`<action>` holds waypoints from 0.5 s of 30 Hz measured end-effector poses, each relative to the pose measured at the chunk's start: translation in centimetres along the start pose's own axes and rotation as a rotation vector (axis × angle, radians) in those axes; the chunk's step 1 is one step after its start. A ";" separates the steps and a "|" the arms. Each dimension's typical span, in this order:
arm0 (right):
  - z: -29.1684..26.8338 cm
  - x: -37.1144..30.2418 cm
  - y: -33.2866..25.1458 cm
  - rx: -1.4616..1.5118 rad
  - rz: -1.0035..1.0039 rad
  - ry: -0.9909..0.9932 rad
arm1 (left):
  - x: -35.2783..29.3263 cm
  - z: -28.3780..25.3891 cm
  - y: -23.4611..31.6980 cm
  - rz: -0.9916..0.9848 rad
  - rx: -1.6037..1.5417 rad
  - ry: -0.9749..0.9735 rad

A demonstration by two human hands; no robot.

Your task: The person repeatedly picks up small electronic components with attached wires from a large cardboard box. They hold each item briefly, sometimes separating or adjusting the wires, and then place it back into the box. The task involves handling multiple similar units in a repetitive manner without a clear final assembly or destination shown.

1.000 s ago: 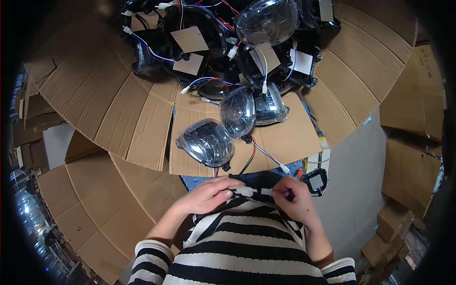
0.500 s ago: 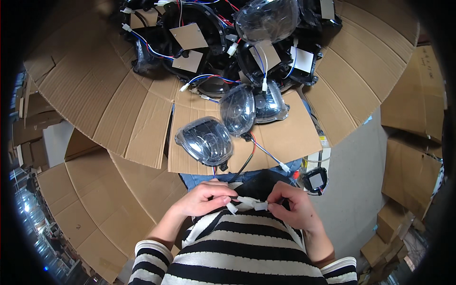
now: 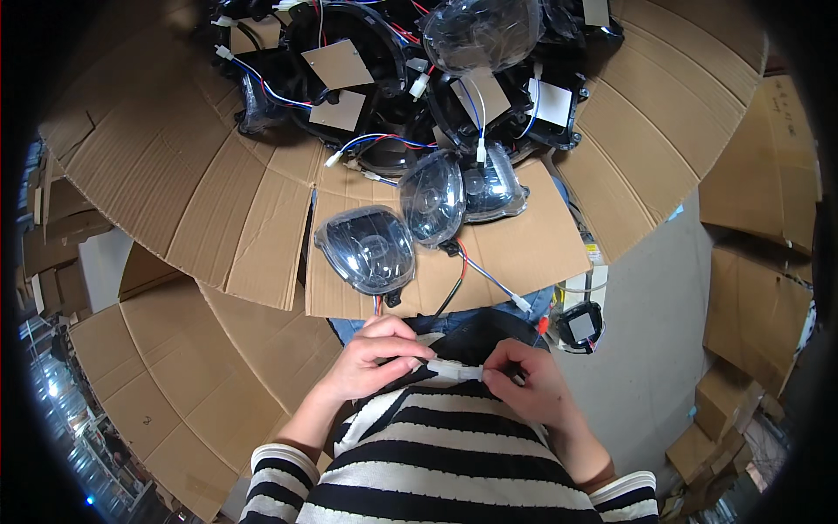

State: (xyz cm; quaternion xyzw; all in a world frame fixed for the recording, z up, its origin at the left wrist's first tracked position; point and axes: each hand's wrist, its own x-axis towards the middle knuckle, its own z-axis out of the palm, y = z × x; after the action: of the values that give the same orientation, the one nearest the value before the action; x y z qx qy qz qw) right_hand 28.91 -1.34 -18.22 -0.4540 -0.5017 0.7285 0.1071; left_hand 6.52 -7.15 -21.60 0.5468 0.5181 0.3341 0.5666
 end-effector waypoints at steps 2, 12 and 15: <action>0.2 0.2 0.0 -0.018 0.046 0.024 | -0.1 -0.2 0.0 0.035 0.124 0.032; 0.8 1.6 2.3 0.054 0.126 0.037 | 0.0 0.9 -1.6 0.295 0.690 0.316; 1.4 2.0 3.0 0.187 0.153 0.053 | 0.2 1.5 -2.0 0.355 0.753 0.390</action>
State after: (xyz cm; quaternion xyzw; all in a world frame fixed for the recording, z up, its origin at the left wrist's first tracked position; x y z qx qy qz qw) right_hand 27.64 -2.45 -21.71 -0.4980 -0.3927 0.7658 0.1063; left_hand 7.66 -7.72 -23.81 0.7219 0.5986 0.3112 0.1540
